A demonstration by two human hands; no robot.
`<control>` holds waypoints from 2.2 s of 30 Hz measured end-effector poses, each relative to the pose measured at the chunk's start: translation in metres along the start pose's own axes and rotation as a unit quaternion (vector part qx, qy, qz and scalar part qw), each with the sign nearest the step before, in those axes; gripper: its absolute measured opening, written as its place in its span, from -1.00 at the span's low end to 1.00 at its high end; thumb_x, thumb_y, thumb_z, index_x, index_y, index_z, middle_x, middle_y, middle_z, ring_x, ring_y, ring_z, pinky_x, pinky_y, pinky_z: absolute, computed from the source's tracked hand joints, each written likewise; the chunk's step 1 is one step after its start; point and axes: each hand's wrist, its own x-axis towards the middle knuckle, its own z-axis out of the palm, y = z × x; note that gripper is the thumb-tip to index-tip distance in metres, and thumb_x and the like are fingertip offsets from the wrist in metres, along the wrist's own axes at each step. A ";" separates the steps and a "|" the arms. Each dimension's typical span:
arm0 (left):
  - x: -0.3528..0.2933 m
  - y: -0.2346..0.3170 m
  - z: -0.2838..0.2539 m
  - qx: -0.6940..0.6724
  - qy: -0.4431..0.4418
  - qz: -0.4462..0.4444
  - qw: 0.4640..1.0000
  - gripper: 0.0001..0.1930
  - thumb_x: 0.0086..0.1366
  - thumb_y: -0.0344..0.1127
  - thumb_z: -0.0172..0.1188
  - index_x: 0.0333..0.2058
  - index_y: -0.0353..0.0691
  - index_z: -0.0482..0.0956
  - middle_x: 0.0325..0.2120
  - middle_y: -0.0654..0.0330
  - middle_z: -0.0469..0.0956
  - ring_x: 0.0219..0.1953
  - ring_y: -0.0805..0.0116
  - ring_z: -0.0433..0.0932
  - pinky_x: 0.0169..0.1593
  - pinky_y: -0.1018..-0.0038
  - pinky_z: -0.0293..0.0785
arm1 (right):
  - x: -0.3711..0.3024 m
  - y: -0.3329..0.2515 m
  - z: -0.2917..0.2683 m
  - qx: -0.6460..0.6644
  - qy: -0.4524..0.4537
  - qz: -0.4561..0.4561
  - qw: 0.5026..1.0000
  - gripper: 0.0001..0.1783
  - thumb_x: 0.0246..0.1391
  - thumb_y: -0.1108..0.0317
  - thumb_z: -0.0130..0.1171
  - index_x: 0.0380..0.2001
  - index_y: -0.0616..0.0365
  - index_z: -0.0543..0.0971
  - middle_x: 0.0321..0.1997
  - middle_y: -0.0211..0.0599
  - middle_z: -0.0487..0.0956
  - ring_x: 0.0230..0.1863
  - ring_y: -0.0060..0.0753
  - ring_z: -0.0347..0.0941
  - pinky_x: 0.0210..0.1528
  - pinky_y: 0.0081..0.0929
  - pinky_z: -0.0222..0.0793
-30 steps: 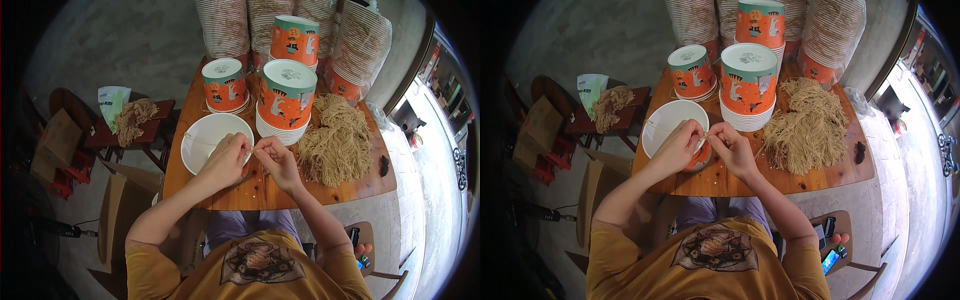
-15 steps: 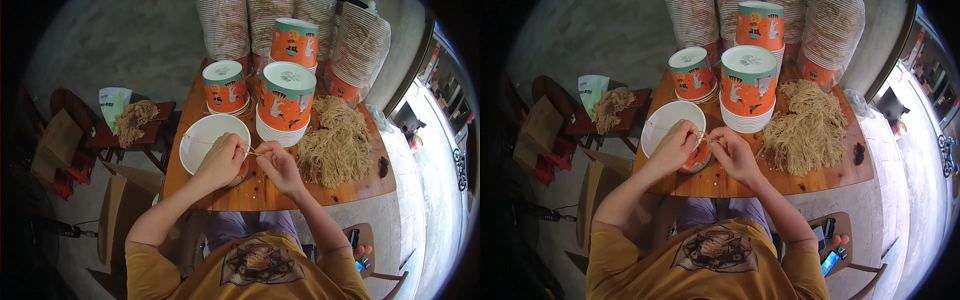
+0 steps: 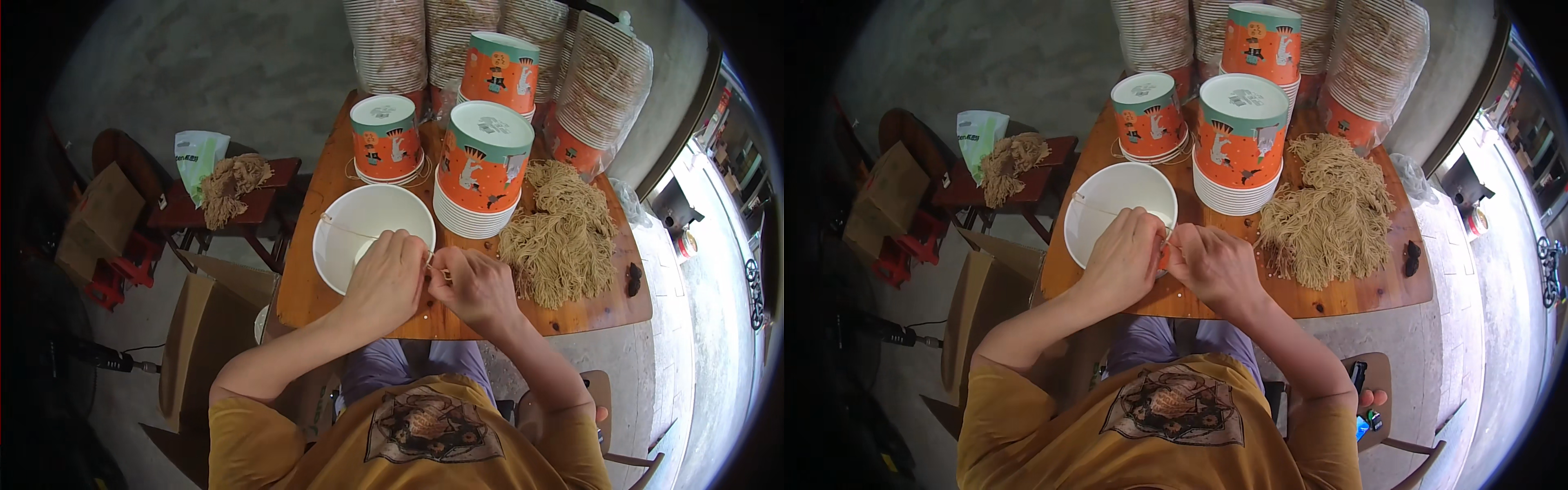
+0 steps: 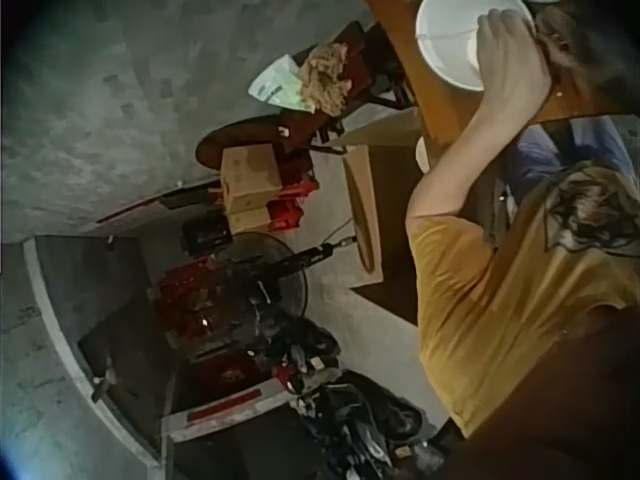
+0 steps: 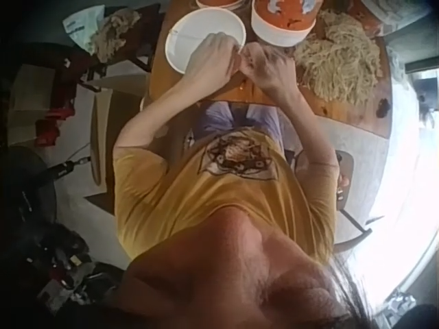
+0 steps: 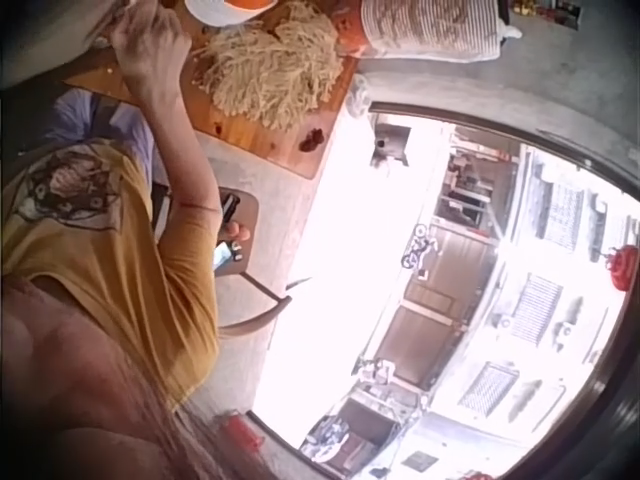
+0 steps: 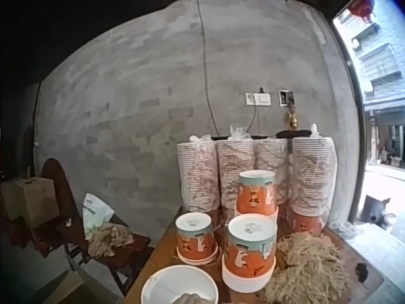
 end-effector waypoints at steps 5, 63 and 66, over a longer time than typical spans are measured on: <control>0.002 -0.007 -0.005 0.022 0.008 0.020 1.000 -0.77 0.06 -0.55 0.14 -0.30 -0.31 0.31 -0.40 0.03 0.38 -0.31 0.03 0.39 -0.25 0.22 0.33 | 0.001 -0.002 -0.014 0.093 -0.089 0.150 0.980 -0.81 0.05 0.28 0.20 -0.47 0.13 0.44 -0.67 -0.33 0.48 -0.61 -0.37 0.48 -0.57 -0.45 0.36; 0.008 -0.141 -0.053 -0.787 0.114 -0.249 0.552 -0.75 0.32 -0.24 0.07 -0.10 -0.22 0.46 -0.33 0.27 0.52 -0.31 0.46 0.55 -0.28 0.51 0.55 | 0.036 -0.007 0.050 0.606 -0.018 0.128 0.785 -0.20 0.11 0.05 0.09 0.28 0.13 0.01 0.16 -0.24 0.21 0.24 -0.30 0.15 0.29 -0.35 0.02; 0.053 -0.171 -0.053 -0.706 0.209 -0.218 0.641 -0.62 0.33 -0.20 0.00 0.03 -0.31 0.39 -0.10 0.12 0.52 -0.15 0.29 0.57 -0.14 0.35 0.60 | 0.097 0.008 0.070 0.453 0.078 0.184 0.869 -0.33 0.12 0.18 0.09 0.22 0.20 0.14 0.19 -0.10 0.10 0.28 -0.19 0.03 0.29 -0.29 0.01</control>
